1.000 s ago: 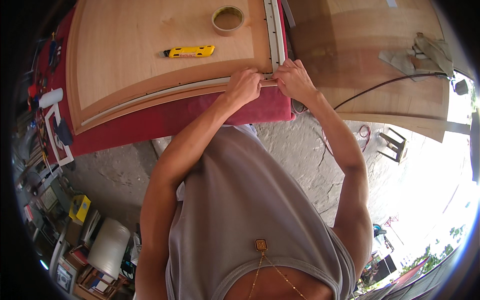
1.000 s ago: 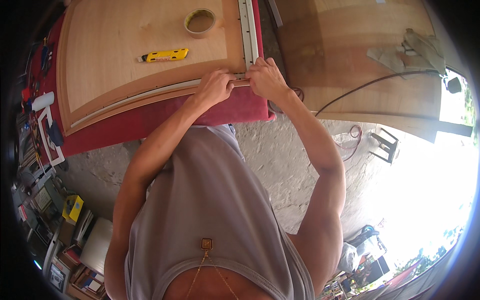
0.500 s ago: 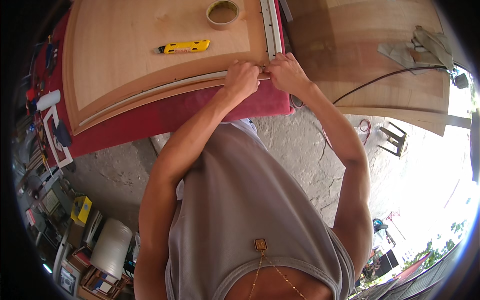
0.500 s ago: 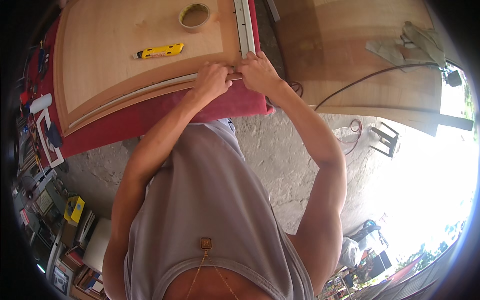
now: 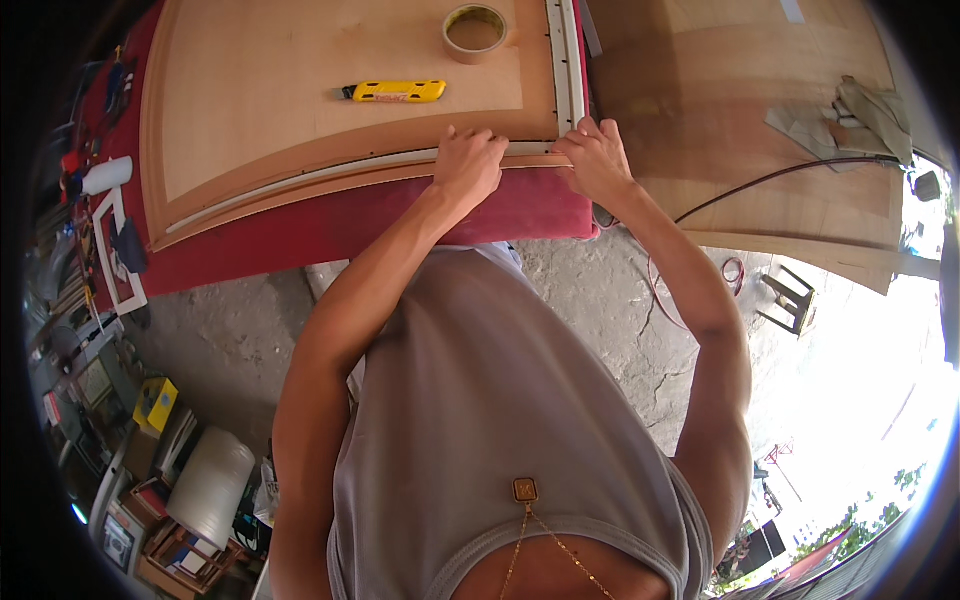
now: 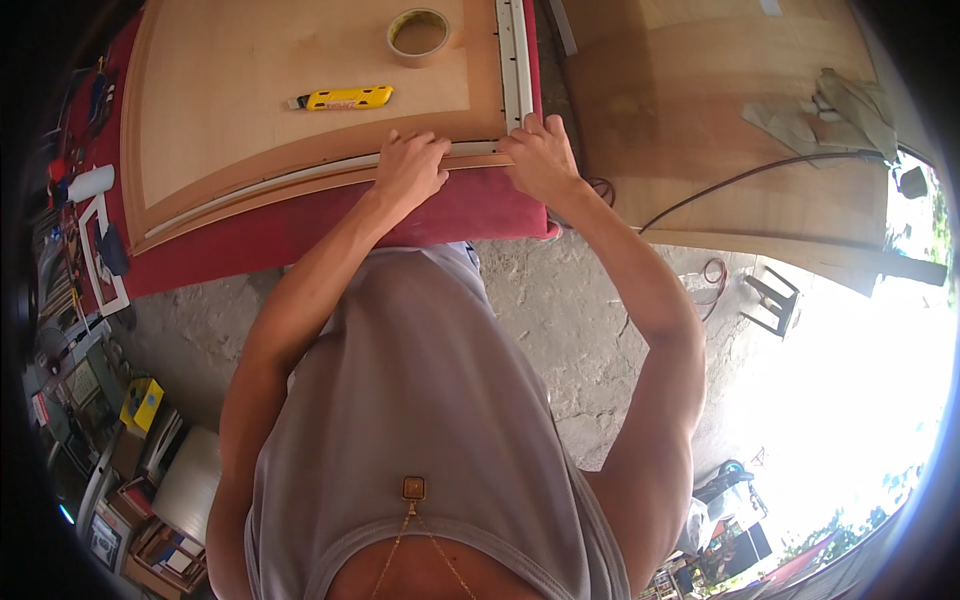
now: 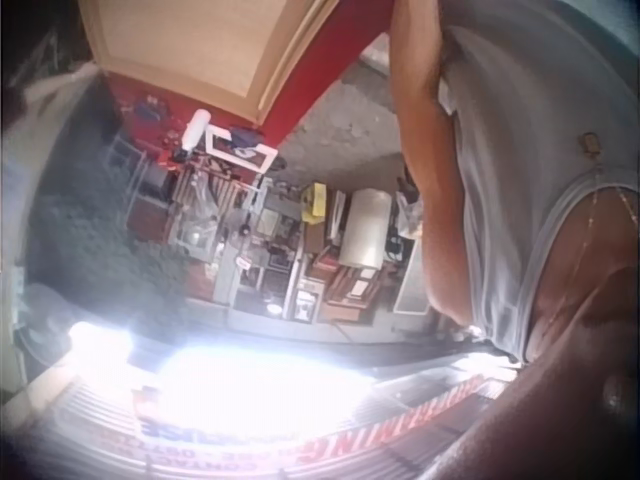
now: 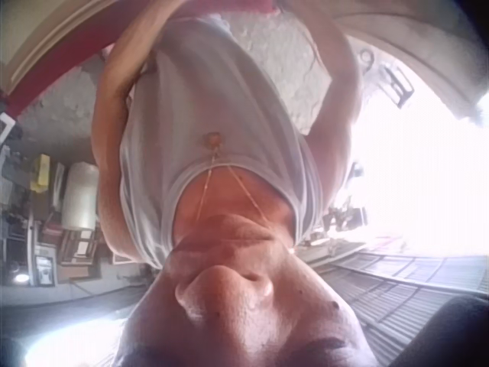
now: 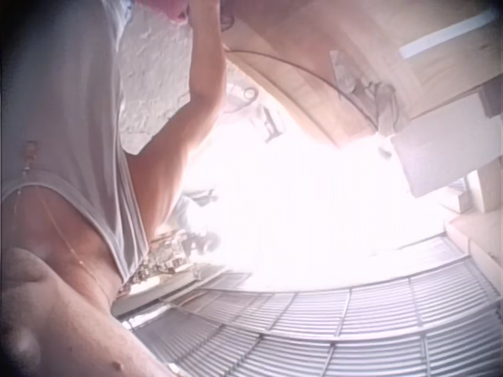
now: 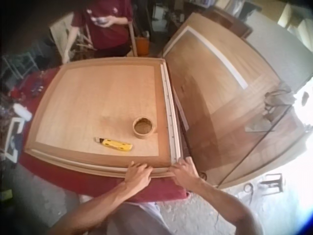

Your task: The person applies a thin wooden edge band to the perimeter of a large wooden panel, using a utility knife to trim the overhang and a cloth to wipe the surface. The person repeatedly measures, cuts, and smooths the band along the edges.

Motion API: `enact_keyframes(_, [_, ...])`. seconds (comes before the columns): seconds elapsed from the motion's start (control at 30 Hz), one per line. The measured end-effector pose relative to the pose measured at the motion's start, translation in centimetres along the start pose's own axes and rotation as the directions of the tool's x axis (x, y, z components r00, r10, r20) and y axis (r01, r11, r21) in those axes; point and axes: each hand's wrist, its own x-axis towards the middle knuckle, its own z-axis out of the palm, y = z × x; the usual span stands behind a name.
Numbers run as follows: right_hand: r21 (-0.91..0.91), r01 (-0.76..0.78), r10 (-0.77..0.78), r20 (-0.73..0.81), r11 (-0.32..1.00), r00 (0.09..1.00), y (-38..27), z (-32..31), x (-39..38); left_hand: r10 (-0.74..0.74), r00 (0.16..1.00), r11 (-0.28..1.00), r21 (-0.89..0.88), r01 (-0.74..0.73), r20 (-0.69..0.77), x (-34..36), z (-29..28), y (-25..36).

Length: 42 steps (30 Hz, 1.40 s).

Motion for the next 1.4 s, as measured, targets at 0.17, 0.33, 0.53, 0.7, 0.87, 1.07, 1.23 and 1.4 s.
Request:
enact_keyframes(0.17, [-0.177, -0.061, 0.068, 0.031, 0.982, 0.997, -1.7, -2.1, 0.5, 0.003, 0.99, 0.965, -0.261, 0.034, 0.142, -0.2, -1.2, -2.4])
enact_keyframes(0.33, [0.077, 0.016, -0.007, -0.116, 0.997, 0.993, -6.3, -1.6, 3.4, -0.069, 0.976, 0.95, -0.286, 0.128, 0.208, -3.6, -3.2, -10.2])
enact_keyframes(0.53, [0.174, 0.124, -0.121, -0.03, 0.977, 0.992, -11.6, 2.1, 9.0, -0.019, 0.975, 0.993, -0.112, 0.045, 0.222, -4.5, -3.8, -10.9])
enact_keyframes(0.7, [0.229, 0.127, -0.104, -0.113, 0.965, 0.988, -11.4, 3.3, 9.1, -0.015, 0.99, 0.982, -0.186, 0.042, 0.142, -5.0, -3.5, -10.8])
enact_keyframes(0.87, [0.193, 0.16, -0.126, -0.179, 0.968, 0.976, -11.7, 3.1, 8.8, -0.006, 0.994, 0.994, -0.108, 0.018, 0.108, -5.9, -3.7, -10.6])
enact_keyframes(1.07, [-0.039, 0.012, -0.013, -0.017, 0.999, 1.0, -13.7, 0.6, 9.1, -0.098, 0.991, 0.983, -0.148, 0.11, 0.088, -8.4, -5.3, -14.4])
enact_keyframes(1.23, [-0.039, 0.014, -0.022, -0.222, 0.999, 0.975, -18.8, 1.2, 12.3, -0.146, 0.984, 0.982, -0.104, 0.157, 0.105, -10.7, -5.6, -17.9])
enact_keyframes(1.4, [0.192, 0.109, -0.091, -0.1, 0.975, 0.991, -21.4, 3.6, 15.5, -0.132, 0.963, 0.991, 0.04, 0.126, 0.237, -10.1, -6.5, -17.2])
